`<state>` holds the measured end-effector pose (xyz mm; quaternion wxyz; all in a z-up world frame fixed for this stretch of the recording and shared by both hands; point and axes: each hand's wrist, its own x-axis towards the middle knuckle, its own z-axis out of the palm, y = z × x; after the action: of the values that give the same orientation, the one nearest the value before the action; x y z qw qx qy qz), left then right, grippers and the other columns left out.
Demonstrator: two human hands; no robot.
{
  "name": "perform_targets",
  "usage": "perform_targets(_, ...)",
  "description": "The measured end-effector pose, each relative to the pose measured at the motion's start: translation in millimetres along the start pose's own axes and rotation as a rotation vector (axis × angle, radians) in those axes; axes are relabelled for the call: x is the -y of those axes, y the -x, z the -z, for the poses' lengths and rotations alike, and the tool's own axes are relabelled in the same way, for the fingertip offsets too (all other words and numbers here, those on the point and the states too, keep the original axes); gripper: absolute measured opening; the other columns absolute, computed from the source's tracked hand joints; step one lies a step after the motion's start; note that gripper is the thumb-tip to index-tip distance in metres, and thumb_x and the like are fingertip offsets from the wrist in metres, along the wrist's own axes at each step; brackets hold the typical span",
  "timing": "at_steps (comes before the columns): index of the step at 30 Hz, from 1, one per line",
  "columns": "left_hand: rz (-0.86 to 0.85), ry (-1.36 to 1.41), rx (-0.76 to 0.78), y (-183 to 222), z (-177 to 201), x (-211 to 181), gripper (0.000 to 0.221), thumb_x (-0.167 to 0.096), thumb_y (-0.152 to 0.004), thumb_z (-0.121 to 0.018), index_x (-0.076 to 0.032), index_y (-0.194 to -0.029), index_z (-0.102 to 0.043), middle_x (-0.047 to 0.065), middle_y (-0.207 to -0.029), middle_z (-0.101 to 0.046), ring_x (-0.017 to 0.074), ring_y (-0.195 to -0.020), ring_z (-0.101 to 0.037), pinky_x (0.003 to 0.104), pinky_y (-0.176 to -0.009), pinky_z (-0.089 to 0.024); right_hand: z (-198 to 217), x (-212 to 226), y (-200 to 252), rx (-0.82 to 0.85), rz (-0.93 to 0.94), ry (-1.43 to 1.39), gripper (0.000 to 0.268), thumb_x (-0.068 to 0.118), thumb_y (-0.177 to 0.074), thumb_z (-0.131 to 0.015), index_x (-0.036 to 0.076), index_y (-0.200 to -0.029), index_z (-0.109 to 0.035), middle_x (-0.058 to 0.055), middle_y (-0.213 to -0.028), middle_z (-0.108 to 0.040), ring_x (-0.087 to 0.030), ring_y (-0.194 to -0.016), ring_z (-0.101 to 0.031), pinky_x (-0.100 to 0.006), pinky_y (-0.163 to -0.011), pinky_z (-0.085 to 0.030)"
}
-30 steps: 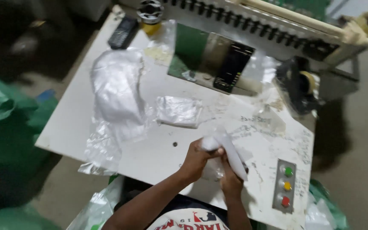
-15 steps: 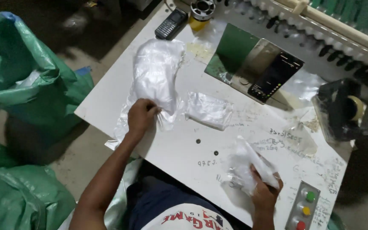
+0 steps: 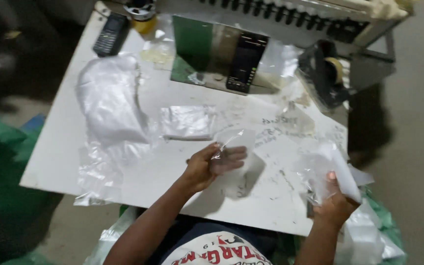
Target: The person is manually packaging small black components into individual plastic bags at a workstation.
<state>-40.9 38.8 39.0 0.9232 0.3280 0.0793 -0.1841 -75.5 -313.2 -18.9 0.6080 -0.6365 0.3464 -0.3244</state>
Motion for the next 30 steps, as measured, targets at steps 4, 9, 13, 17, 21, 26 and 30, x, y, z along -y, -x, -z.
perform_targets(4,0.287,0.408,-0.008,-21,22,47,0.024,-0.016,-0.102,-0.048,-0.003,-0.087,-0.062,0.043,-0.14,-0.054,0.0529,-0.127,-0.058,0.058,-0.107,-0.051,69,-144,-36,0.268,0.549,0.448,0.033,0.023,-0.094,-0.075,0.016,-0.125,-0.067,-0.005,-0.126,-0.064,-0.019,-0.114,-0.06,-0.033,-0.101,-0.049)
perform_targets(9,0.229,0.266,-0.09,-14,41,59,0.066,-0.062,-0.098,-0.053,-0.001,-0.12,-0.063,0.017,-0.105,-0.077,0.0243,-0.095,-0.077,0.042,-0.091,-0.063,-44,65,101,1.046,0.61,0.361,0.035,0.015,-0.086,-0.078,0.014,-0.12,-0.077,-0.02,-0.133,-0.07,-0.043,-0.12,-0.067,-0.051,-0.101,-0.052)
perform_targets(13,0.163,-0.747,-0.268,-29,28,30,0.06,-0.05,-0.087,-0.078,-0.006,-0.126,-0.069,0.016,-0.108,-0.073,0.0321,-0.096,-0.075,0.049,-0.089,-0.058,-50,73,100,1.1,0.596,0.57,0.033,0.013,-0.089,-0.071,0.026,-0.117,-0.08,0.0,-0.131,-0.074,-0.026,-0.118,-0.07,-0.04,-0.101,-0.054)
perform_targets(17,0.049,-1.556,-0.244,-83,55,44,0.031,-0.047,-0.087,-0.071,-0.025,-0.107,-0.081,0.003,-0.093,-0.08,0.029,-0.091,-0.078,0.041,-0.077,-0.061,-49,80,87,0.996,0.444,0.388,0.03,0.005,-0.084,-0.077,0.009,-0.114,-0.08,-0.015,-0.113,-0.079,-0.033,-0.112,-0.073,-0.047,-0.098,-0.054)
perform_targets(21,-0.075,-1.372,-0.158,-40,6,10,0.025,-0.022,-0.089,-0.074,-0.012,-0.111,-0.079,0.013,-0.1,-0.079,0.0359,-0.094,-0.077,0.045,-0.083,-0.06,-41,36,69,0.296,-0.313,0.658,0.09,0.06,-0.055,-0.102,0.02,-0.129,-0.07,-0.002,-0.12,-0.073,-0.017,-0.115,-0.067,-0.027,-0.106,-0.042)
perform_targets(26,-0.033,-0.377,-0.099,-40,9,66,0.013,0.002,-0.081,-0.074,0.0,-0.091,-0.066,0.008,-0.074,-0.065,0.0154,-0.061,-0.064,0.025,-0.055,-0.054,-43,-15,88,0.592,-0.843,-0.101,0.049,0.049,-0.101,-0.058,0.009,-0.122,-0.078,-0.005,-0.099,-0.071,-0.012,-0.09,-0.068,-0.017,-0.09,-0.048)
perform_targets(30,-0.188,-0.49,-0.136,-27,5,61,0.027,0.006,-0.077,-0.084,-0.002,-0.078,-0.058,0.008,-0.072,-0.06,0.0172,-0.061,-0.057,0.029,-0.057,-0.05,-64,62,83,0.723,-0.514,-0.107,0.04,0.038,-0.096,-0.065,0.007,-0.116,-0.079,-0.009,-0.101,-0.073,-0.017,-0.094,-0.07,-0.024,-0.092,-0.05)
